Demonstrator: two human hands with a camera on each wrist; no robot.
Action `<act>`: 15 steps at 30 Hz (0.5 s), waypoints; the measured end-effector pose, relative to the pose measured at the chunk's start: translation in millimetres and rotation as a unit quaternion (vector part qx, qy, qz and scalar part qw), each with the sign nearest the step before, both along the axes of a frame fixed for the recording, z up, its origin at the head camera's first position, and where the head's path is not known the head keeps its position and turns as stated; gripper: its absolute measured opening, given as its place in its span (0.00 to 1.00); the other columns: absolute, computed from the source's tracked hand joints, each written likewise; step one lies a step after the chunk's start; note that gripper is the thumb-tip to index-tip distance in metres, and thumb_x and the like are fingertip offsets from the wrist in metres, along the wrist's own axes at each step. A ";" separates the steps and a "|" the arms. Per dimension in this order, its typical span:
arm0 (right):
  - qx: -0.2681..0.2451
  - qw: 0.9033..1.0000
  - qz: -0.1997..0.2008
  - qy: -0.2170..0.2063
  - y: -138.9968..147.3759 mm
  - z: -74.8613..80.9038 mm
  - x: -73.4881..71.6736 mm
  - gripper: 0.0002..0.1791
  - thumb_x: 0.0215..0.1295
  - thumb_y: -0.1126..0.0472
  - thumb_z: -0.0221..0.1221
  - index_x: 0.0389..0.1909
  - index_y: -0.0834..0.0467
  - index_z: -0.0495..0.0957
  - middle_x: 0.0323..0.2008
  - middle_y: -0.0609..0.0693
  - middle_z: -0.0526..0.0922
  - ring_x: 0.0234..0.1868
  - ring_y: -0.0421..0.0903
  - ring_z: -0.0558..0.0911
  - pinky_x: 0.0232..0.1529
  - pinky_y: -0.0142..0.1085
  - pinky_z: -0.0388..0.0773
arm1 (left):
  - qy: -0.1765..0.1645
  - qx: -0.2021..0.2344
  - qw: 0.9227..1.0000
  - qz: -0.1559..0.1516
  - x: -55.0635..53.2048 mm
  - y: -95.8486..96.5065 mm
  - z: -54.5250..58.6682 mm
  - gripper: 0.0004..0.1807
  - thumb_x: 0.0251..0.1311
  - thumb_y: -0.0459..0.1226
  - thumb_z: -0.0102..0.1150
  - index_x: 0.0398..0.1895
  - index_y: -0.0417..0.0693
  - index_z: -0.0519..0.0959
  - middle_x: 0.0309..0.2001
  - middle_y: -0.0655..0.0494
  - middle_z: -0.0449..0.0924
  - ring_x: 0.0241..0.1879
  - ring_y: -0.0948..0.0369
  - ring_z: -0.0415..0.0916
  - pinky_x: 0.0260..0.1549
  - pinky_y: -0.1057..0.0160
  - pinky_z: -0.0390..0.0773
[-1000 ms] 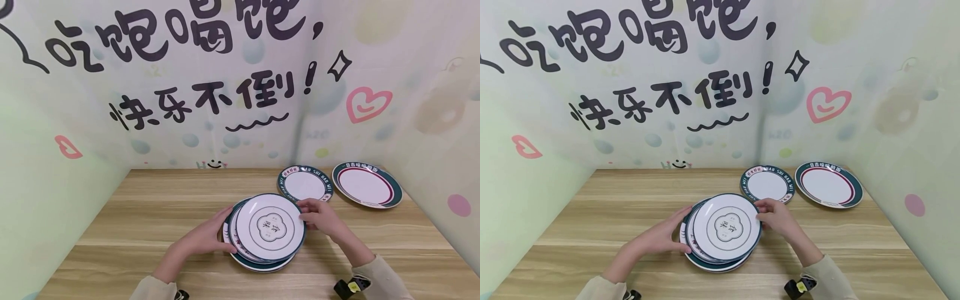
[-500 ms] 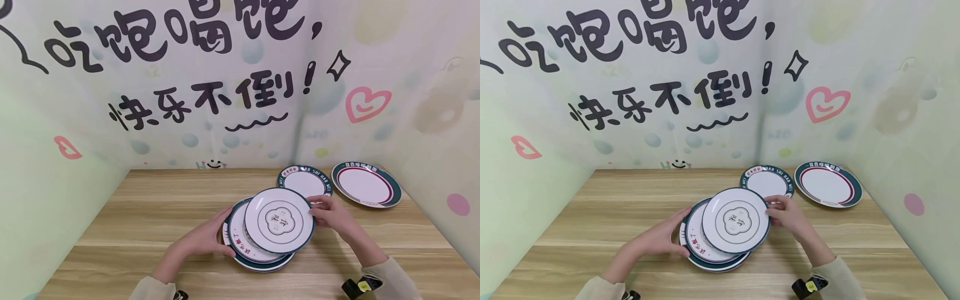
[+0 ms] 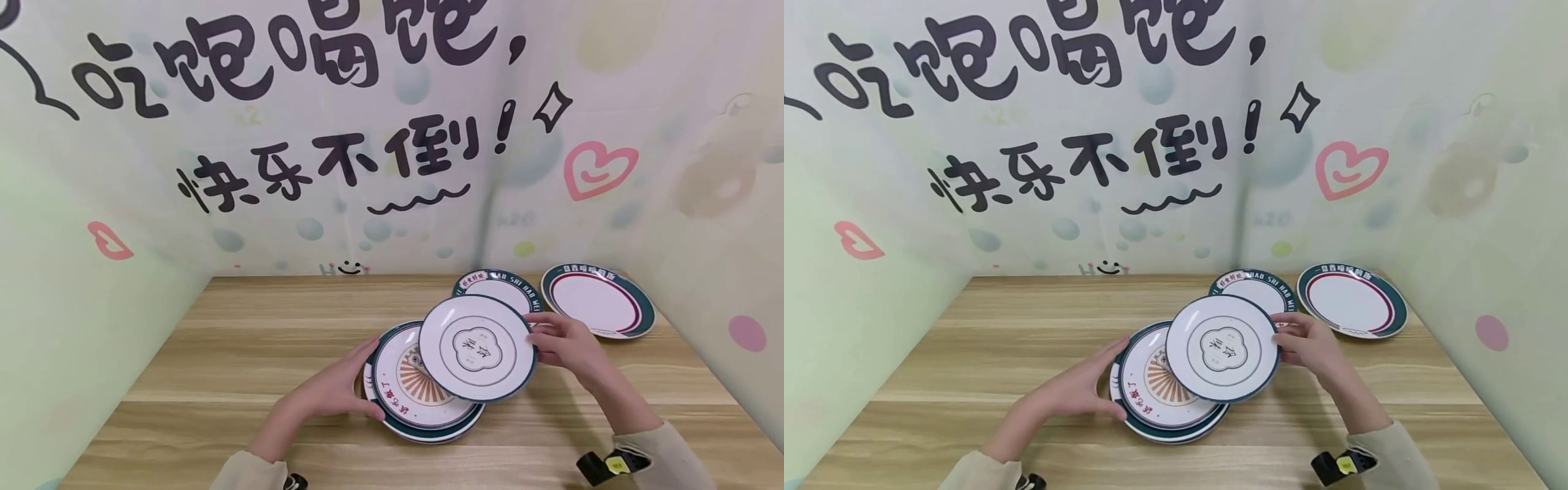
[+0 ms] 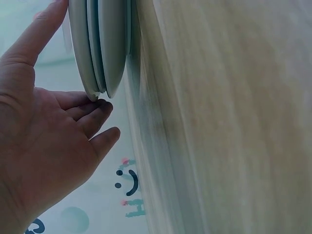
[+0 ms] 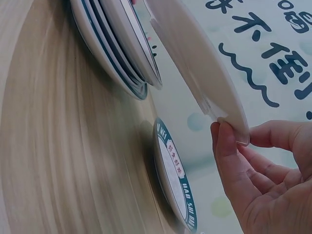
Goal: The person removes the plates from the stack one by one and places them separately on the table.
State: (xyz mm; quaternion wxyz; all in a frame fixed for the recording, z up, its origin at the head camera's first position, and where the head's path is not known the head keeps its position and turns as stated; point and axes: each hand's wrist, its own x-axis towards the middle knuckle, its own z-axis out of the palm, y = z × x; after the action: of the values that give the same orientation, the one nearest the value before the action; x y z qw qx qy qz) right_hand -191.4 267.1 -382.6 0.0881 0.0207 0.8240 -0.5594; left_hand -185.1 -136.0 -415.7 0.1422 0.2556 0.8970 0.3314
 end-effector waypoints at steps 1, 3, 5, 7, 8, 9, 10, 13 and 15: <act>0.000 1.000 -0.001 0.000 2.1 0.3 0.4 0.31 0.70 0.60 0.59 0.69 0.68 0.64 0.45 0.52 0.84 0.37 0.37 0.84 0.42 0.32 0.87 | 0.001 0.001 1.000 0.000 -0.1 -0.1 -0.1 0.68 0.41 0.55 0.79 0.80 0.40 0.47 0.80 0.40 0.46 0.78 0.43 0.49 0.74 0.40 0.57; 0.000 1.000 0.000 0.002 6.8 0.0 1.5 0.32 0.70 0.60 0.59 0.70 0.69 0.63 0.48 0.54 0.84 0.38 0.37 0.84 0.42 0.33 0.87 | 0.001 0.001 1.000 -0.001 -0.2 -0.1 -0.3 0.68 0.41 0.56 0.79 0.80 0.41 0.47 0.80 0.40 0.46 0.78 0.43 0.48 0.74 0.40 0.57; -0.001 1.000 -0.001 0.004 11.9 -0.3 2.6 0.32 0.71 0.59 0.60 0.70 0.69 0.63 0.50 0.55 0.84 0.38 0.36 0.84 0.42 0.33 0.87 | 0.002 0.001 1.000 -0.001 -0.4 -0.3 -0.5 0.68 0.41 0.56 0.79 0.80 0.41 0.47 0.80 0.40 0.46 0.78 0.43 0.48 0.74 0.41 0.57; -0.006 1.000 -0.004 0.005 17.1 -0.7 3.8 0.32 0.70 0.59 0.60 0.70 0.69 0.63 0.49 0.53 0.85 0.38 0.36 0.85 0.42 0.32 0.87 | 0.001 -0.001 1.000 -0.001 -0.3 -0.3 -0.1 0.68 0.41 0.56 0.79 0.80 0.42 0.47 0.80 0.40 0.46 0.78 0.44 0.48 0.74 0.41 0.57; -0.007 1.000 -0.006 0.005 20.1 -0.8 4.5 0.33 0.70 0.59 0.60 0.70 0.69 0.62 0.48 0.50 0.85 0.38 0.35 0.85 0.42 0.32 0.87 | 0.001 -0.001 1.000 0.000 -0.2 -0.2 0.2 0.68 0.41 0.56 0.79 0.80 0.42 0.47 0.80 0.40 0.46 0.78 0.44 0.48 0.74 0.41 0.57; -0.009 1.000 -0.009 0.005 23.1 -0.8 5.1 0.33 0.70 0.59 0.60 0.70 0.69 0.62 0.45 0.47 0.85 0.37 0.35 0.85 0.42 0.32 0.87 | 0.001 -0.002 1.000 0.001 -0.2 -0.1 0.4 0.68 0.41 0.56 0.79 0.80 0.42 0.47 0.80 0.41 0.46 0.78 0.44 0.49 0.74 0.40 0.57; -0.009 1.000 -0.012 0.005 26.2 -0.7 6.0 0.34 0.70 0.58 0.60 0.70 0.69 0.62 0.43 0.45 0.85 0.37 0.35 0.85 0.42 0.31 0.87 | 0.001 -0.003 1.000 0.001 -0.3 -0.1 0.5 0.68 0.41 0.56 0.79 0.80 0.42 0.47 0.80 0.40 0.46 0.78 0.44 0.49 0.74 0.40 0.58; -0.009 1.000 -0.018 0.003 36.1 -0.6 9.0 0.34 0.71 0.57 0.60 0.71 0.70 0.61 0.38 0.38 0.83 0.37 0.34 0.85 0.42 0.30 0.86 | 0.002 -0.004 1.000 0.001 -0.4 0.1 0.7 0.68 0.41 0.56 0.79 0.80 0.42 0.47 0.79 0.40 0.47 0.78 0.44 0.50 0.73 0.40 0.59; -0.011 1.000 -0.022 0.002 43.8 -1.2 11.2 0.34 0.71 0.56 0.60 0.70 0.69 0.62 0.37 0.35 0.82 0.37 0.34 0.85 0.42 0.30 0.86 | 0.003 -0.006 1.000 0.001 -0.5 0.2 0.6 0.68 0.41 0.56 0.79 0.80 0.42 0.47 0.79 0.40 0.48 0.78 0.43 0.51 0.73 0.40 0.60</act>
State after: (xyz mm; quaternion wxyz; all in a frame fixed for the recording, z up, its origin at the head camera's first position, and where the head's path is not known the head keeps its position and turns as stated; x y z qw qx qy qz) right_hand -180.2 310.9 -383.8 0.0743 0.0362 0.8175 -0.5700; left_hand -185.6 -135.8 -415.0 0.1402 0.2550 0.8997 0.3254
